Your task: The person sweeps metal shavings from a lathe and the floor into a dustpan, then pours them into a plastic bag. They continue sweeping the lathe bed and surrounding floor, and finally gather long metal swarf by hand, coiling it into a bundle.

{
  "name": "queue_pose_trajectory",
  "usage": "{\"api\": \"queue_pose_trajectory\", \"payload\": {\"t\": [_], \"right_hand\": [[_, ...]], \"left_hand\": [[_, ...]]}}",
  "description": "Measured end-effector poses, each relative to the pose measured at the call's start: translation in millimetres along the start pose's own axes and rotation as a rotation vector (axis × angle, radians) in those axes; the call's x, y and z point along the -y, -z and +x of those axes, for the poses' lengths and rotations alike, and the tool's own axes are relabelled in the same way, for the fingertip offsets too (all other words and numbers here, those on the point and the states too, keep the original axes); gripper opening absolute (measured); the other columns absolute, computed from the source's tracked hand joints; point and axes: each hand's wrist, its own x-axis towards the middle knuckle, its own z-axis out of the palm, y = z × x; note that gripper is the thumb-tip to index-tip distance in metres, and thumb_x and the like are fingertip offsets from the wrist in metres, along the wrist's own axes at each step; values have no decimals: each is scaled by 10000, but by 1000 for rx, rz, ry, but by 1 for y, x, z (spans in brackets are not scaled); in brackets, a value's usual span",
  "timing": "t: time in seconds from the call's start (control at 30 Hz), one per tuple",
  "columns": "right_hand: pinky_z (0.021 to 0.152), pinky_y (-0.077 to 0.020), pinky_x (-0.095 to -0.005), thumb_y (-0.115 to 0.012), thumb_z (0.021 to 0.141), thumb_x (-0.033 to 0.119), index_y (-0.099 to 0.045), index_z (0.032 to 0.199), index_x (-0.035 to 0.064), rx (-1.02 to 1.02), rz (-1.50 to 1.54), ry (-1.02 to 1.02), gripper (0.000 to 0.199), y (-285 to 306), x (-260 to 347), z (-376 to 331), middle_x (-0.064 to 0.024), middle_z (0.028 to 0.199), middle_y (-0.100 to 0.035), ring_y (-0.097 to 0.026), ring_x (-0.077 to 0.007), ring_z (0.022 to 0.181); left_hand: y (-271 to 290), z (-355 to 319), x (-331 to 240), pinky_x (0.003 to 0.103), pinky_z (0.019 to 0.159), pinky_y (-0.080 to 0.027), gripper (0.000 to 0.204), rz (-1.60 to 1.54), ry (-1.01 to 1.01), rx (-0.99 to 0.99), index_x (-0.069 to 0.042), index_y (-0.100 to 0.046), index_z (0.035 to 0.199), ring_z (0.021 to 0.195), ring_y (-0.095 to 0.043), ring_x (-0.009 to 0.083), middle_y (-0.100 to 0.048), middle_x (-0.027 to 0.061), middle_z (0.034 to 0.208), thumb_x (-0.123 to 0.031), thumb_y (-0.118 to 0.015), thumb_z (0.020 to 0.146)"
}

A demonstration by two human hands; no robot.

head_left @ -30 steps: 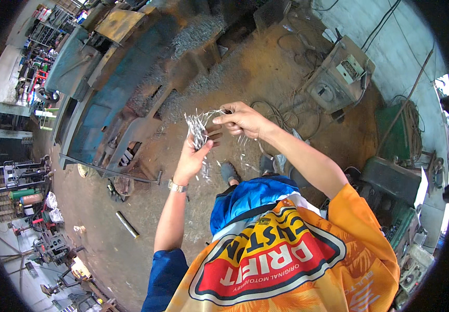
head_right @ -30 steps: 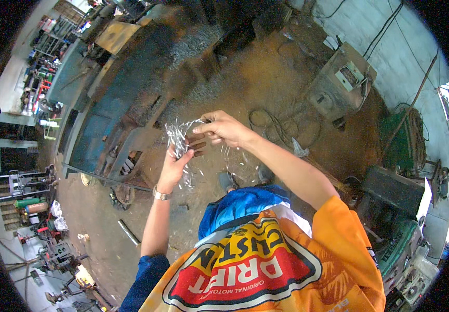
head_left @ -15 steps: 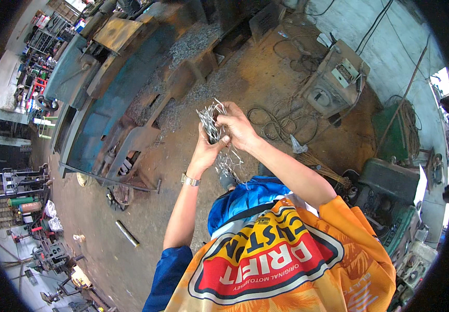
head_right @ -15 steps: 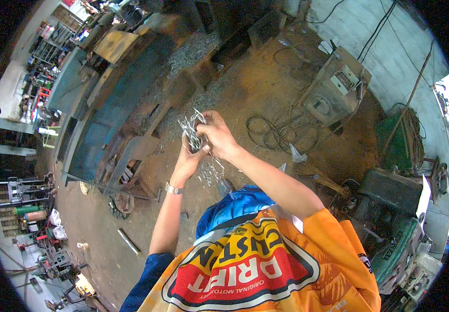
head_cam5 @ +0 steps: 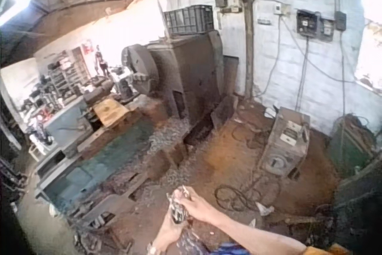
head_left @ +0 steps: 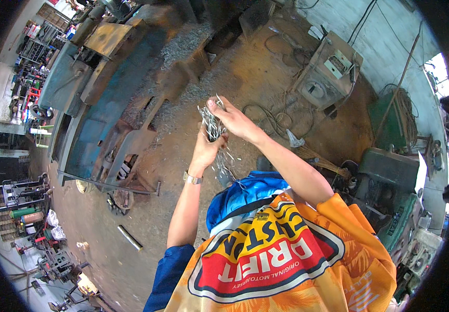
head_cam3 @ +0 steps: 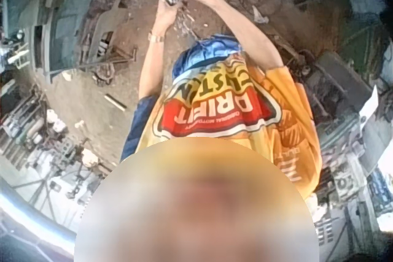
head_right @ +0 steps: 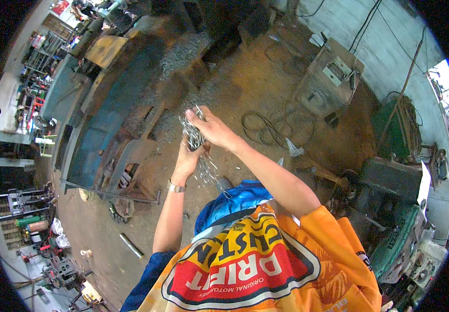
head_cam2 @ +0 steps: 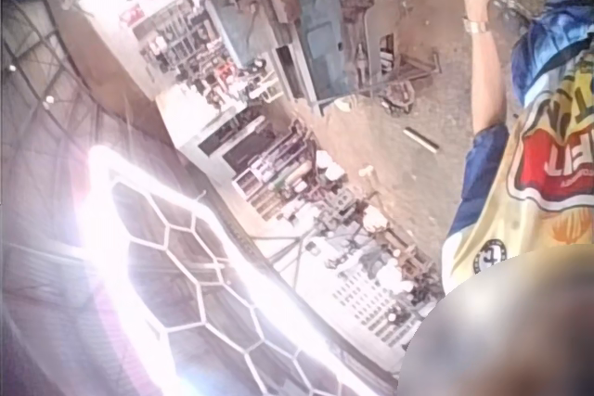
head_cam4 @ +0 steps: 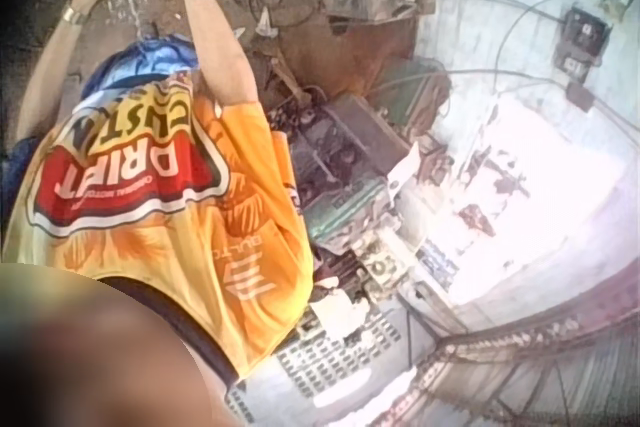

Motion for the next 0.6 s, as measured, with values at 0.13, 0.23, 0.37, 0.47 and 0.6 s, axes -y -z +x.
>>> {"api": "queue_pose_trajectory", "payload": {"t": [0.13, 0.23, 0.37, 0.47, 0.6], "right_hand": [[1019, -399, -373, -602, 888, 613, -248, 1455, -104, 7, 154, 90, 980, 11, -20, -15, -216, 1134, -654, -593, -271, 1097], [1103, -336, -381, -737, 788, 570, -126, 1496, -110, 219, 198, 98, 1156, 12, -50, -40, -289, 1331, -516, -468, -306, 1289], [1156, -292, -398, -828, 651, 579, -160, 1476, -127, 305, -352, 97, 1275, -13, -91, -61, -340, 1483, -323, -332, -390, 1405], [1158, -301, -402, -839, 623, 578, -177, 1471, -125, 283, -430, 131, 1285, -30, -107, -56, -349, 1480, -315, -338, -415, 1393], [1001, -465, -432, -843, 648, 538, -485, 1317, -73, 243, -375, 153, 974, -35, -113, -37, -295, 1227, -600, -591, -381, 1161]], "left_hand": [[3, 7, 3, 297, 647, -554, 304, -217, -66, -147, -4, -456, 1163, 722, -652, 147, -653, 72, 882, 24, -620, 907], [15, 10, 2, 327, 627, -548, 224, -301, -187, -318, -13, -447, 1102, 696, -623, 166, -613, 72, 827, 26, -584, 931], [28, 12, 3, 324, 528, -515, 170, -596, -176, -457, -60, -443, 1047, 539, -515, 144, -526, 38, 693, 22, -552, 946], [29, 12, 4, 321, 474, -454, 137, -703, -111, -434, -78, -433, 987, 505, -454, 130, -478, 26, 654, -9, -546, 951], [22, 11, 4, 323, 458, -421, 112, -738, -227, -391, -75, -440, 936, 489, -434, 131, -450, 15, 638, -32, -542, 953]]}}
